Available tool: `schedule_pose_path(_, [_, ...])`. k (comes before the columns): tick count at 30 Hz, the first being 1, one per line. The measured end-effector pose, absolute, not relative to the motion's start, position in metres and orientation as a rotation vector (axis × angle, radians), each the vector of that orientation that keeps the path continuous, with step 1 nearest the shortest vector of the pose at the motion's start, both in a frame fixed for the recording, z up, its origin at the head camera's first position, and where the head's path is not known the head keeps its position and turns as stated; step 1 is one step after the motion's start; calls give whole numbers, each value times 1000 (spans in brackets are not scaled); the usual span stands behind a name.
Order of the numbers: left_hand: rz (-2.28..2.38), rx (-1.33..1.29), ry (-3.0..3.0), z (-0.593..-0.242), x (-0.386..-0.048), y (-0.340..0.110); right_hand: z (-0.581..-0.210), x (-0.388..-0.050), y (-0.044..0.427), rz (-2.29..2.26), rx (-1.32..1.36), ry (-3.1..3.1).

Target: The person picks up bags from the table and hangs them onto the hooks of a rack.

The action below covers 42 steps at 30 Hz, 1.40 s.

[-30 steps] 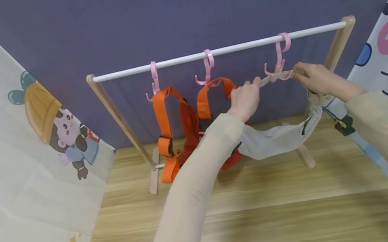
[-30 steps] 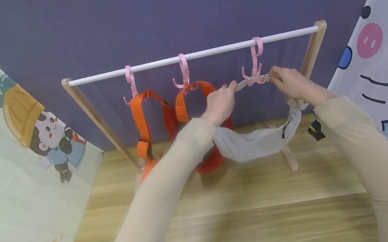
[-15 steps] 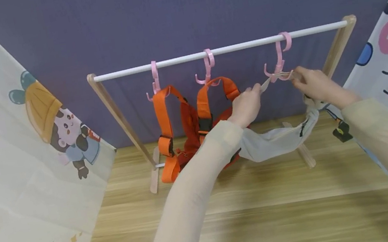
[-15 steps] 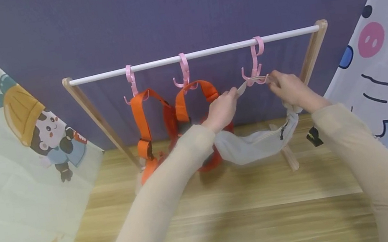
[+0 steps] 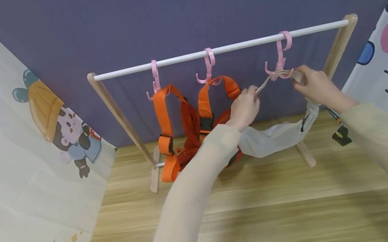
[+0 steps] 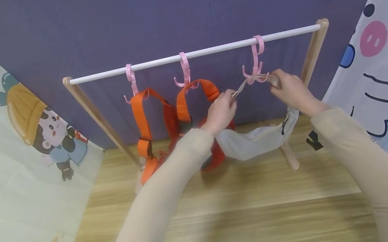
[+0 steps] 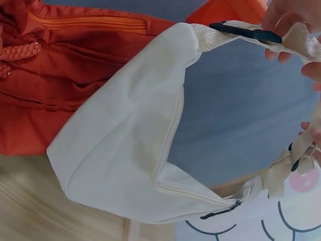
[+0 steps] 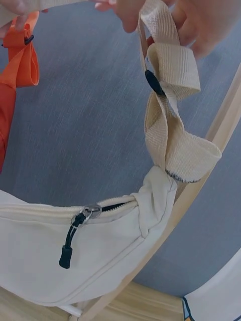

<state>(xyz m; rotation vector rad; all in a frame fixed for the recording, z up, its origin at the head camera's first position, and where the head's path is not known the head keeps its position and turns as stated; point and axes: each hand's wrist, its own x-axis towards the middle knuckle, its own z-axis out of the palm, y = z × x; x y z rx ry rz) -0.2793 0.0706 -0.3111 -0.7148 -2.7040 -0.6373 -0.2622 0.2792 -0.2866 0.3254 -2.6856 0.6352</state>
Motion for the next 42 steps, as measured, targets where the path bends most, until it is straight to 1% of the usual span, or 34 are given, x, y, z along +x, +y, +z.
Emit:
schedule_pose_path(10, [-803, -716, -2635, -318, -277, 63, -289, -261, 279, 685, 305, -2653])
schedule_pose_path(21, [-818, -680, -2532, -323, -269, 49, -292, -259, 276, 724, 306, -2631])
schedule_pose_path(31, [-915, -700, -2393, -326, -253, 38, -294, -249, 271, 767, 251, -2553])
schedule_pose_path(37, [-988, -748, -2376, -325, -236, 30, -299, -240, 263, 759, 199, -2485])
schedule_pose_path(42, [-1006, -770, -2354, -326, -223, 24, -301, -231, 256, 778, 213, -2464])
